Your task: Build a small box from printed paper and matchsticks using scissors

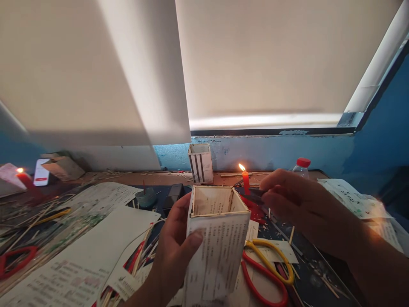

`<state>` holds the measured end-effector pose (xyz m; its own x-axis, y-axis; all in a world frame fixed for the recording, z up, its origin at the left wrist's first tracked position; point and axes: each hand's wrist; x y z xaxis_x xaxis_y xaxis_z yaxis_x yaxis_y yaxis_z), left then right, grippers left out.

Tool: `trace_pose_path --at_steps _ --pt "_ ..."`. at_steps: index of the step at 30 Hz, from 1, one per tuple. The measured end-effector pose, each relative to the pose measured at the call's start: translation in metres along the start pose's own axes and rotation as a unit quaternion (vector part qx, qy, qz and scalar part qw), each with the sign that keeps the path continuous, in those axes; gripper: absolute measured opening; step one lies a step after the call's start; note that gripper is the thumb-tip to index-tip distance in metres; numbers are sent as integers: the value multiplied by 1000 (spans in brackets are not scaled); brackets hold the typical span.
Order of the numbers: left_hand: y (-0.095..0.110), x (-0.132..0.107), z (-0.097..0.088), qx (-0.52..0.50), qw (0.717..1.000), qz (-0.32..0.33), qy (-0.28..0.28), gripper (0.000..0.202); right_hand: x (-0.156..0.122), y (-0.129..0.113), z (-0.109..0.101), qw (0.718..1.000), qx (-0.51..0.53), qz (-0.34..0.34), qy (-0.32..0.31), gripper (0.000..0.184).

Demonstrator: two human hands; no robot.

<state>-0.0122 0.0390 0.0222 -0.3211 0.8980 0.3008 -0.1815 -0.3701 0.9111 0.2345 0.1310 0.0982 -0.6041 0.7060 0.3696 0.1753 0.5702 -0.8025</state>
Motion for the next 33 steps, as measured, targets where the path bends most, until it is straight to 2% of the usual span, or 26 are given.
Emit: trace_pose_path --at_steps 5,8,11,13,17,19,22,25,27,30,33 --pt "5 -4 11 -15 997 -21 70 74 4 -4 6 996 -28 4 -85 24" --pt "7 -5 14 -13 997 -29 76 76 3 -6 8 997 -34 10 -75 26" --pt "7 -5 14 -14 996 -27 82 75 0 -11 11 996 -51 48 -58 32" --pt "6 -4 13 -16 996 -27 83 74 -1 -16 13 993 -49 79 -77 43" --pt "6 -5 12 -32 994 -43 90 78 1 -19 12 985 20 121 -119 59" --pt "7 -5 12 -37 994 -49 92 80 3 -13 9 987 40 115 -101 54" --pt "8 -5 12 -39 994 -52 86 81 4 -1 3 991 77 95 -48 36" --pt "7 -5 12 -45 994 -57 86 85 5 5 1 988 95 121 -28 30" --pt "6 -6 13 -47 993 -62 91 88 5 5 2 985 84 144 -38 32" --pt "4 -6 13 -43 993 -66 93 88 5 2 2 984 80 144 -66 36" --pt "0 -5 8 -36 994 -66 82 89 3 0 -1 978 92 148 -113 48"
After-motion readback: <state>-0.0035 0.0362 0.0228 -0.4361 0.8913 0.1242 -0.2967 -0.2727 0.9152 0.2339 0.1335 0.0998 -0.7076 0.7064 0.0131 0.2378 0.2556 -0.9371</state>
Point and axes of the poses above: each hand's wrist, its own x-axis towards the middle knuckle, its own z-axis out of the palm, y = z × x, and after that the axes turned 3 degrees about z, right-handed
